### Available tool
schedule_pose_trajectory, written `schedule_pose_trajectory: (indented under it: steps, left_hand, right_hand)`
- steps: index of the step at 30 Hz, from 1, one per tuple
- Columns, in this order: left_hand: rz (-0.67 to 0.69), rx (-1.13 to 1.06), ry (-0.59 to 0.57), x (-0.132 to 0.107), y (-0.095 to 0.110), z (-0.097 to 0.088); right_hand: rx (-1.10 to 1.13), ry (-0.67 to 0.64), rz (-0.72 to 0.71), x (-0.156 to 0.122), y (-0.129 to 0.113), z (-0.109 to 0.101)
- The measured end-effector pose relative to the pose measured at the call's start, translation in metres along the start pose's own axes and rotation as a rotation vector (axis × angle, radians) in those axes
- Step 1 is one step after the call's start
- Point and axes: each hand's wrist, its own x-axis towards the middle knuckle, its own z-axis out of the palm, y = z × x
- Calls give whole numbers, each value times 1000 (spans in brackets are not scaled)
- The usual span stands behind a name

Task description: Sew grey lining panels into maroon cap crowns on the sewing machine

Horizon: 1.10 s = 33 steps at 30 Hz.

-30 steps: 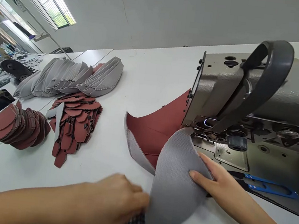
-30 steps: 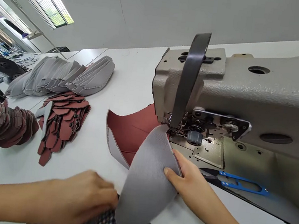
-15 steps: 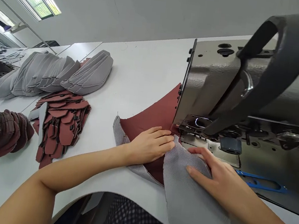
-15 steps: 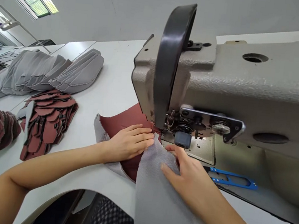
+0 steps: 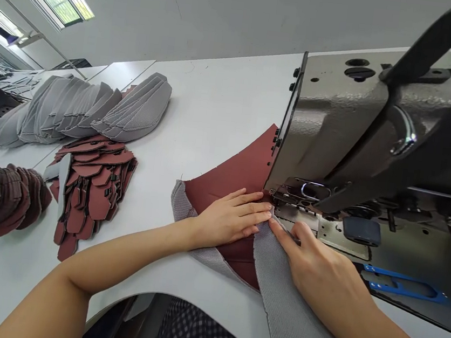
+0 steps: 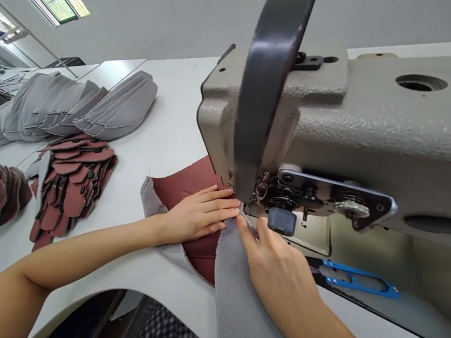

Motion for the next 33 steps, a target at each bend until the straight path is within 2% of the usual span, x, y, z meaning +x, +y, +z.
schedule_pose_trajectory:
  steps: [5,8,13,17,23,29,33]
  left_hand:
    - [38,-85,-10,6,-8,-6]
    - [82,-98,-3,11,-14,-11]
    - [179,-69,-101,20,-28,-18]
    - [219,-116,-75,22,-38,-15]
    - [189,-200,-65,20,-41,-7]
    - [136,-269,-90,22,-40,-8]
    - [121,-315,-67,23,-39,-9]
  right_hand:
    - [-70,39,6,3,0,1]
    - [-86,18,7,4,1,2]
    - [-56,-101,-5,3,3,5]
    - [-42,-157,16,3,6,6]
    - [-7,-338,3,5,8,1]
    - [-5,-263,9,3,6,4]
    - [-44,-114,-2,3,6,5]
